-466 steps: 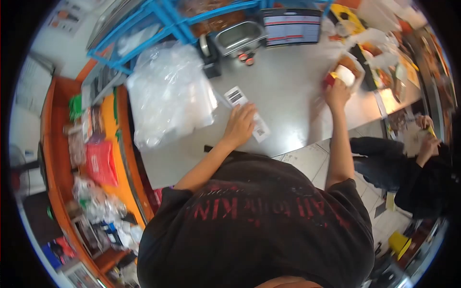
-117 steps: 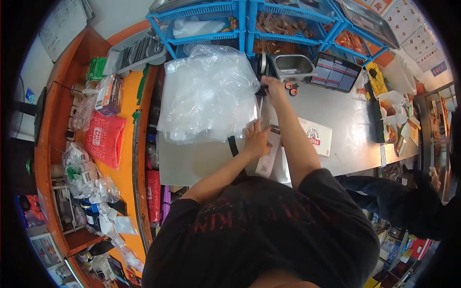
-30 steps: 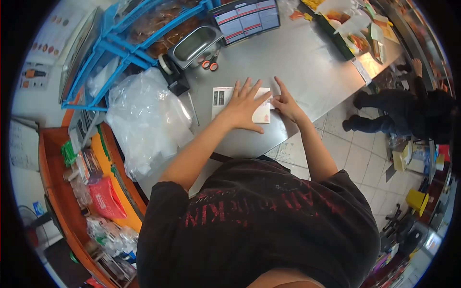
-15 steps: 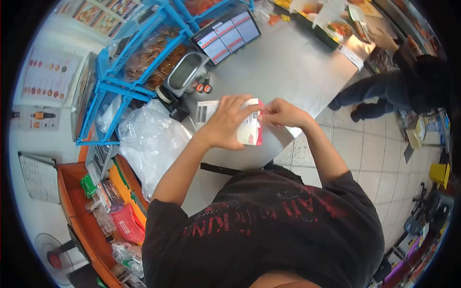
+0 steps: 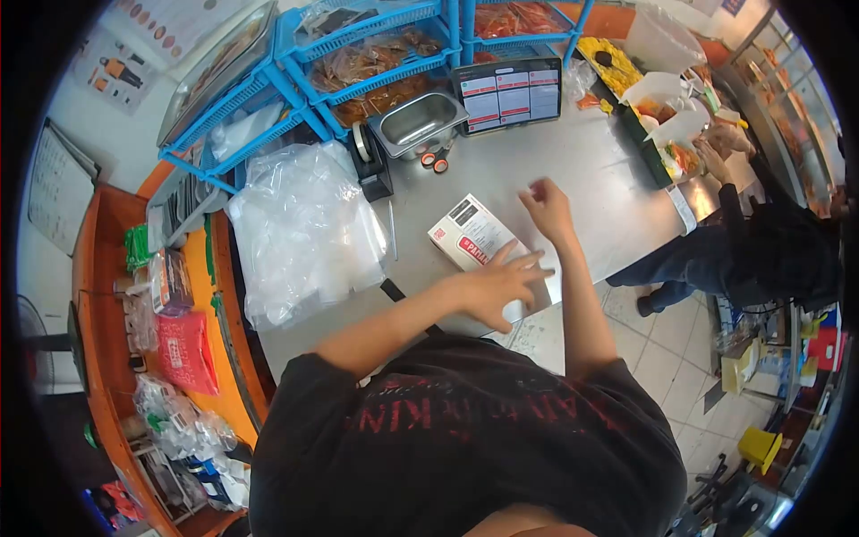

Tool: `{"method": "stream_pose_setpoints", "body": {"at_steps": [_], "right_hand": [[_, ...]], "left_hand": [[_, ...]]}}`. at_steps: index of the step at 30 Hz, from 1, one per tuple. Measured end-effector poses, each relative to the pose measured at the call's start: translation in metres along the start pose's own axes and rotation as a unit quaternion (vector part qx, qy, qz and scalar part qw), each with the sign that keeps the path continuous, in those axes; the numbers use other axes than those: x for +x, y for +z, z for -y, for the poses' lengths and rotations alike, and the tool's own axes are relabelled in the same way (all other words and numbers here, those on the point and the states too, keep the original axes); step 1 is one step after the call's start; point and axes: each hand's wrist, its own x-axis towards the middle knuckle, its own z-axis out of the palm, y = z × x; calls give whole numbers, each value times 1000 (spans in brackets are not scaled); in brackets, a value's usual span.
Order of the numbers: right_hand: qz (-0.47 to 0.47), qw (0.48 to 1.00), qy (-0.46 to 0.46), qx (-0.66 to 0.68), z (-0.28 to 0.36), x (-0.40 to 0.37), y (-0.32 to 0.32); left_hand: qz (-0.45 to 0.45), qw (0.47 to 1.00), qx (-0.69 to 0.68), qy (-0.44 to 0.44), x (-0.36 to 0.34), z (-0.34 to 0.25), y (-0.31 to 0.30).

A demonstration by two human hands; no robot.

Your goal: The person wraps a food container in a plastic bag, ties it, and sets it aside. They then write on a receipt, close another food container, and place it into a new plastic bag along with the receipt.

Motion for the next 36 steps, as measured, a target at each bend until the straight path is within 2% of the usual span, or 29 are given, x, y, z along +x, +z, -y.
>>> {"method": "stream_pose_setpoints", "body": {"at_steps": [1,2,4,6,8,9,11,12,14,19,21,23,24,25,26,27,29,30,32,33,34,36], "right_hand": [[8,999,-37,7,-7,22,18],[15,999,-34,-34,-19,44,40],[21,997,-32,-72,-40,83,76],[-12,998,14,-67,-51,109,99],[-10,996,48,-73,-43,117,100],[-10,993,84,-80,-38,122,99],[1,993,99,-68,-35,130,98],[12,991,116,-58,-33,132,98],[15,988,133,-80,-30,134,100],[8,977,161,-138,-25,143,105],[40,966,190,-170,-22,147,100],[42,976,166,-134,-44,156,100],[-63,992,70,-78,-73,161,113],[-79,982,162,53,-27,143,98],[-216,975,28,-53,-70,163,131],[-208,965,86,131,-14,137,119],[-153,970,38,184,33,110,138],[-118,967,-3,228,56,100,144],[-4,978,-8,210,147,58,161],[-48,974,-171,144,156,56,198],[-97,958,-252,98,194,39,213],[-49,973,-186,-128,190,38,277]], "left_hand": [[-77,996,-43,11,-12,-8,2],[-80,996,-41,9,-24,-10,4],[-169,966,-186,-54,-52,-10,10],[-266,940,-154,-148,-83,-14,15],[-324,885,-196,-270,-112,-21,25],[-325,885,-195,-271,-123,-24,31],[-429,813,-210,-333,-141,-28,44],[-428,813,-211,-334,-146,-31,47],[-459,776,-214,-376,-153,-37,54],[-461,779,-222,-363,-166,-40,59],[-469,777,-215,-361,-172,-39,58],[-475,777,-204,-360,-184,-38,59],[-485,763,-203,-376,-191,-37,62],[-510,765,-172,-354,-198,-34,65],[-533,766,-137,-332,-207,-33,66],[-542,753,-132,-349,-214,-36,67],[-629,583,-309,-411,-228,-36,63],[-634,578,-305,-413,-240,-30,60],[-628,554,-109,-535,-263,-8,54],[-683,537,-120,-480,-272,7,51],[-734,517,-132,-420,-279,23,47],[-760,496,-197,-371,-292,50,36]]}}
